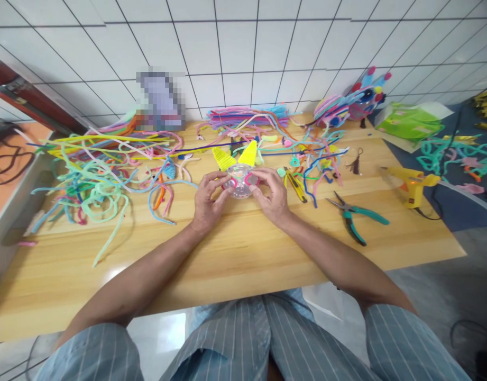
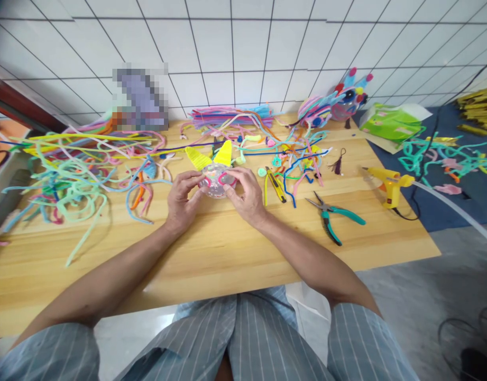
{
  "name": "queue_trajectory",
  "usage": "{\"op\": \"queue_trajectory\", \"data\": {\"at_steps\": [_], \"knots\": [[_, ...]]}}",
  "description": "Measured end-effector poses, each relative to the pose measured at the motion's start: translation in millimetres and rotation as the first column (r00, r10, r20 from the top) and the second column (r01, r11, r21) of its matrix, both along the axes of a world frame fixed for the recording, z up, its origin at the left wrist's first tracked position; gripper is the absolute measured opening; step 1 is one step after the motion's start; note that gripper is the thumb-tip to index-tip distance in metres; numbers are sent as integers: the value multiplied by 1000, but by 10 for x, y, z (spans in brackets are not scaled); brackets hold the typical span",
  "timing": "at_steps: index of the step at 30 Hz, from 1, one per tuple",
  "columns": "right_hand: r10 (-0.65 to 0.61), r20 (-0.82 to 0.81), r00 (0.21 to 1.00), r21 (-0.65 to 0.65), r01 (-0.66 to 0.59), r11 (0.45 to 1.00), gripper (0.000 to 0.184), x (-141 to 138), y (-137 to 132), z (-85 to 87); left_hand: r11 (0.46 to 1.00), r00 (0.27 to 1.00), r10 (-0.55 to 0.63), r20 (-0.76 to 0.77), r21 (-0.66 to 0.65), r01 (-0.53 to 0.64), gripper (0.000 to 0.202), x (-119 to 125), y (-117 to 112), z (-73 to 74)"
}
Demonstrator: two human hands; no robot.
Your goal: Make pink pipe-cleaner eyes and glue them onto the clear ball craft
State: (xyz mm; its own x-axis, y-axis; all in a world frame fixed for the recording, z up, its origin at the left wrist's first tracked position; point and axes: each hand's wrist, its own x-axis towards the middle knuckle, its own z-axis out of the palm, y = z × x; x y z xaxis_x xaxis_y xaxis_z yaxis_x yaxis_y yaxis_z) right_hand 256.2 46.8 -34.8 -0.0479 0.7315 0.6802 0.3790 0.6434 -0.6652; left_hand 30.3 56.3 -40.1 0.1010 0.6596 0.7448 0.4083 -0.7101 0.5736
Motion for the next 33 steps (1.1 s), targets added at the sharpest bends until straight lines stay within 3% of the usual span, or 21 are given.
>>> {"op": "queue_trajectory", "data": {"at_steps": [17, 21, 25, 33], "knots": [[-4, -18, 1000, -86, 3, 996, 33, 30, -27, -19, 1000, 1000, -14, -20, 15, 14, 28, 44, -29, 44], [17, -73, 997, -128, -26, 991, 47, 20, -27, -75, 1000, 1000, -11, -11, 1, 11, 27, 23, -21, 35], [41, -161, 986, -196, -73, 978, 63, 26, 4, -154, 995, 994, -74, 76, -59, 78, 26, -14, 3, -4], [74, -125, 989, -180, -96, 979, 36, 51, 48, -110, 978, 992, -78, 98, -187, 95, 33, -55, 28, -74]]}}
